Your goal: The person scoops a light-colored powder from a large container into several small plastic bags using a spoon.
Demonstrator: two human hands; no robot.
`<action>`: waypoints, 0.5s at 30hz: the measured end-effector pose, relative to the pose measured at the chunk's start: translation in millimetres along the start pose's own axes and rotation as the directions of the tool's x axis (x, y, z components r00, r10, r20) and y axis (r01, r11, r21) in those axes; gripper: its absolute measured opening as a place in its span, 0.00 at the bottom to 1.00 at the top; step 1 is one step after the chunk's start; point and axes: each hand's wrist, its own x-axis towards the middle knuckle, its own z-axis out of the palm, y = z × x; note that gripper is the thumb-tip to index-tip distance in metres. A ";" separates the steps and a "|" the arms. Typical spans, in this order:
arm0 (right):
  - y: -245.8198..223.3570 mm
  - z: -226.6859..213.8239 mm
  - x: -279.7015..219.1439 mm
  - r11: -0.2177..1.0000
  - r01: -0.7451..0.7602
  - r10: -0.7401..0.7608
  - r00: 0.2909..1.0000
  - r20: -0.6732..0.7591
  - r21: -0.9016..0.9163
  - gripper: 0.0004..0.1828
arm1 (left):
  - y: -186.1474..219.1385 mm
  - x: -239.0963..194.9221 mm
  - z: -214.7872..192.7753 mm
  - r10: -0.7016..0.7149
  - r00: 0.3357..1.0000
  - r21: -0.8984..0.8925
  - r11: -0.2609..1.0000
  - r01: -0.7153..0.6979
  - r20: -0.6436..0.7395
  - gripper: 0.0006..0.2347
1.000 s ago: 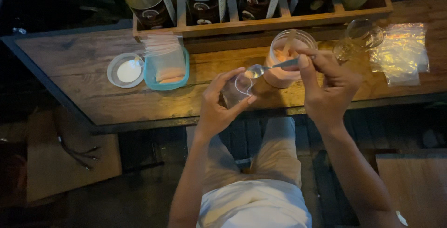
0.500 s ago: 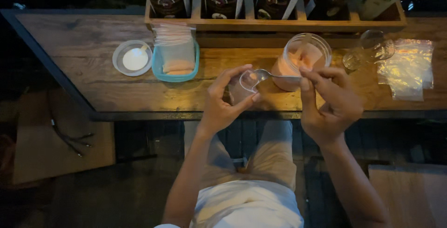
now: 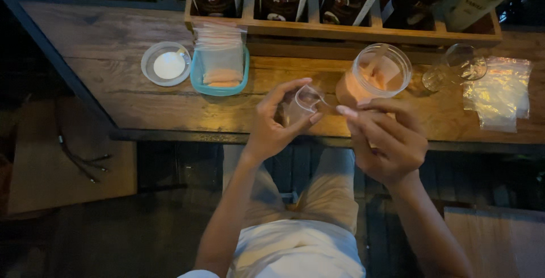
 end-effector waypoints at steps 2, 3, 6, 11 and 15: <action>-11.4 2.4 14.5 1.000 0.026 -0.026 1.000 0.013 0.001 0.07 | 3.6 0.4 -1.8 -0.001 1.000 0.003 1.000 0.001 0.001 0.26; -17.2 3.6 21.8 0.999 0.050 -0.050 0.998 0.024 0.002 0.07 | 5.3 0.6 -2.7 -0.002 1.000 0.006 1.000 0.002 0.006 0.26; -20.3 2.1 22.3 0.996 0.090 -0.089 0.994 0.060 -0.011 0.09 | 1.0 0.2 -0.5 -0.007 1.000 -0.023 1.000 0.007 -0.006 0.26; -8.3 -1.3 12.3 0.979 0.203 -0.198 0.969 0.148 -0.018 0.10 | 1.7 1.7 -4.2 -0.012 1.000 -0.037 0.999 0.012 0.013 0.26; -15.3 8.0 19.8 0.963 0.268 -0.264 0.958 0.112 -0.027 0.12 | 1.7 2.1 -7.3 0.000 1.000 -0.073 0.997 0.002 0.028 0.25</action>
